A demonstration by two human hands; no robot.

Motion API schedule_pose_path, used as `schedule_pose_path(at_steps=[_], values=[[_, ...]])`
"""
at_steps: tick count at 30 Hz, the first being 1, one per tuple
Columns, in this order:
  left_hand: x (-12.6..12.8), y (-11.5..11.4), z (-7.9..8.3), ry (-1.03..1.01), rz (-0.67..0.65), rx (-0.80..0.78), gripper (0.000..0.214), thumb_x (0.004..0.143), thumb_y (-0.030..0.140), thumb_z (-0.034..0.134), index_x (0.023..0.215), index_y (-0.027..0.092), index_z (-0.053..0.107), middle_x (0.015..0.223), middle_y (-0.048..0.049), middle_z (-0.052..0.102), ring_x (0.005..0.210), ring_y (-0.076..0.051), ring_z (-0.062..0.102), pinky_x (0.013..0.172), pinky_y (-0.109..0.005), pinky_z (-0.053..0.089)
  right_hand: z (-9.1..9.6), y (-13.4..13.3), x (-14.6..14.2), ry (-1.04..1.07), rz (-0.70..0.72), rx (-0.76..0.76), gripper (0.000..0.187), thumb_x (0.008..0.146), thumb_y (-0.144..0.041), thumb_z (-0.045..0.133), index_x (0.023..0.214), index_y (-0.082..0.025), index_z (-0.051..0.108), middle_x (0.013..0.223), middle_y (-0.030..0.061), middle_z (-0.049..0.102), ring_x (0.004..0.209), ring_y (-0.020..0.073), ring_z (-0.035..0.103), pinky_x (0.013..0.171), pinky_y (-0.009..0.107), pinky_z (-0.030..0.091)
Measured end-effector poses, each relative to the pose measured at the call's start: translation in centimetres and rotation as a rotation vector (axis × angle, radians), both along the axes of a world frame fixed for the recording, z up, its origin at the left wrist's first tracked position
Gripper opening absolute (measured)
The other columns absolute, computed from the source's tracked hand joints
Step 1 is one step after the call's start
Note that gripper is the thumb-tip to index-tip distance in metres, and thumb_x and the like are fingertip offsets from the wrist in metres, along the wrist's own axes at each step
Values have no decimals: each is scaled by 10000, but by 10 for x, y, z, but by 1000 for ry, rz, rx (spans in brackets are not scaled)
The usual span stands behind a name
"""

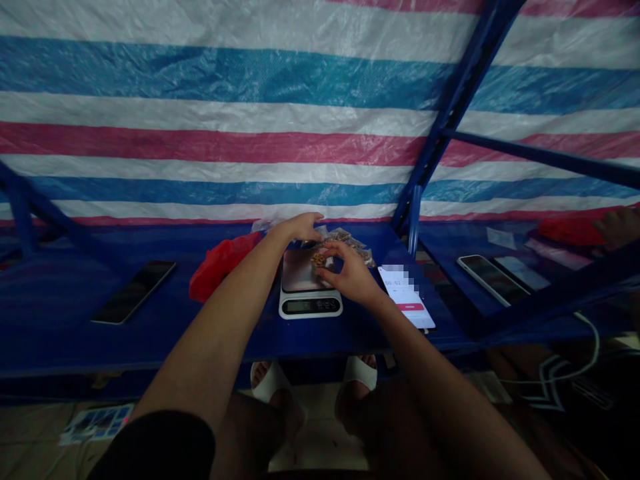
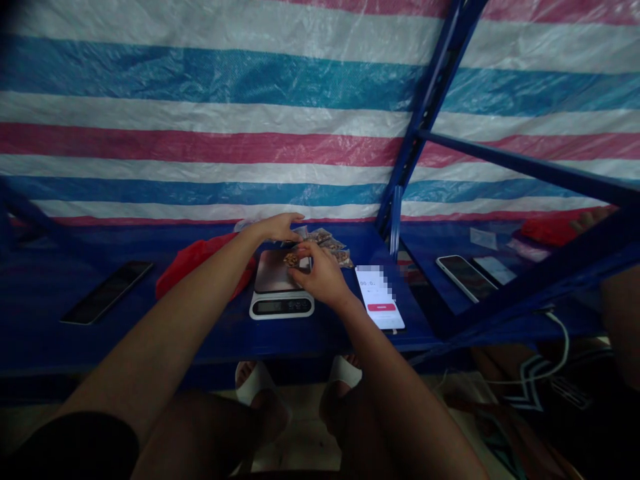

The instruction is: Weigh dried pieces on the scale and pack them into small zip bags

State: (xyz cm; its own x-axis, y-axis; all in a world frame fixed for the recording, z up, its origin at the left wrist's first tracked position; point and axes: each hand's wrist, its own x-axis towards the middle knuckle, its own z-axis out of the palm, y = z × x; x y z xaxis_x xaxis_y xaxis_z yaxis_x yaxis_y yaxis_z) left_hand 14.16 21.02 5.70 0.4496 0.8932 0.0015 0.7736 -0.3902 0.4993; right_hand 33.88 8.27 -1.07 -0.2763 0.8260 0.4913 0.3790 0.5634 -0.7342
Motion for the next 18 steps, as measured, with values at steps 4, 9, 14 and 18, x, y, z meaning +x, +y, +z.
schedule_pose_path(at_steps=[4,9,14,18], values=[[5,18,-10,-86,-29,-121,945,745,281,866,1616,76,563,1553,-259,692,1343,-377,738,1070,-411,586,2,-2,3,4,-11,16,546,849,-317,866,1338,-288,626,1197,76,825,1255,338,744,1171,586,526],[-3,20,-13,-372,22,-72,907,714,207,910,1566,123,610,1342,-209,795,1091,-308,805,918,-389,629,3,-2,5,18,-8,28,542,850,-324,843,1339,-278,615,1197,82,827,1263,344,738,1167,581,516],[-19,0,6,-668,152,84,835,705,135,931,1491,129,646,1344,-199,761,1092,-292,796,957,-420,646,4,-2,3,87,-25,0,552,841,-348,836,1335,-278,600,1198,88,819,1158,325,779,1092,546,569],[-37,-35,21,-807,175,233,815,727,157,946,1475,177,623,1343,-162,761,1159,-306,789,1054,-486,636,3,-3,-2,165,-29,6,501,836,-383,832,1273,-260,618,1159,98,809,1108,312,784,1052,526,588]])
